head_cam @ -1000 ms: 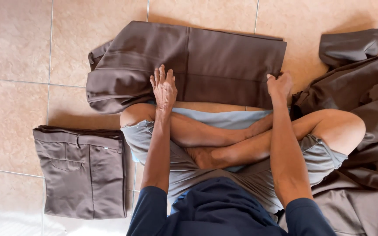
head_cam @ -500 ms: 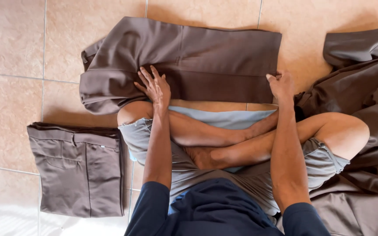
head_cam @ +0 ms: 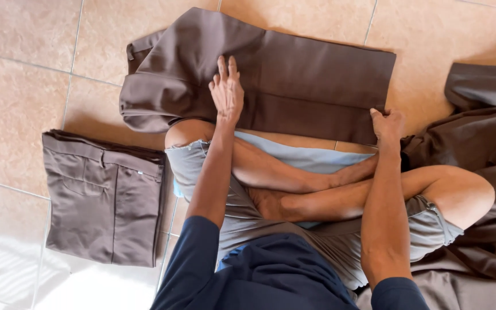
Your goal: Folding brown pants into neat rectangular shapes while sitting on the floor.
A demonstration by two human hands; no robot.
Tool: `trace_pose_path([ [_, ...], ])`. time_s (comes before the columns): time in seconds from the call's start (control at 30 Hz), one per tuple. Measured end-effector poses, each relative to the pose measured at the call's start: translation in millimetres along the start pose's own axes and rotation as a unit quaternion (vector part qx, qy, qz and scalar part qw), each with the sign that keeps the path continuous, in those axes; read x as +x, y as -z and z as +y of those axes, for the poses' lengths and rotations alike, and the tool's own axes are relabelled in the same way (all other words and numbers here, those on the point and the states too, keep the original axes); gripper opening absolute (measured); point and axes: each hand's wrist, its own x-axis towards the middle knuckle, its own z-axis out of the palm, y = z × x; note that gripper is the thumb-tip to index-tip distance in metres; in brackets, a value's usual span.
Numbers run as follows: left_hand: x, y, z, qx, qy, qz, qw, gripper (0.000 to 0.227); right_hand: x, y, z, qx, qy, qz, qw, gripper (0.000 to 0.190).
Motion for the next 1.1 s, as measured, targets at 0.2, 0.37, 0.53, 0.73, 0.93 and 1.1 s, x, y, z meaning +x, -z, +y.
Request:
trace_pose_path([
  [0.2, 15.3, -40.0, -3.6, -0.047, -0.023, -0.020, 0.998, 0.013, -2.9, 14.3, -9.4, 0.061, -0.018, -0.055, 0.996, 0.034],
  [0.37, 19.1, -31.0, 2.9, -0.136, 0.019, 0.023, 0.990, 0.007, 31.5, -9.9, 36.2, 0.002, -0.035, -0.017, 0.999, 0.038],
  [0.53, 10.7, -30.0, 4.8, -0.194, 0.054, 0.007, 0.980, 0.019, 11.1, -15.0, 25.6, -0.012, -0.007, 0.029, 0.999, 0.036],
  [0.73, -8.6, 9.3, 41.0, -0.224, -0.109, -0.017, 0.968, 0.056, 10.6, -10.5, 8.7, -0.040, 0.040, 0.156, 0.986, 0.041],
  [0.93, -35.1, -8.6, 35.5, -0.141, -0.200, -0.145, 0.959, 0.078, -53.6, 11.1, -74.7, -0.160, 0.047, 0.172, 0.971, 0.064],
  [1.1, -38.7, -16.2, 34.7, -0.100, -0.216, -0.165, 0.957, 0.087, -94.2, -1.1, -126.7, -0.289, 0.408, 0.072, 0.863, 0.080],
])
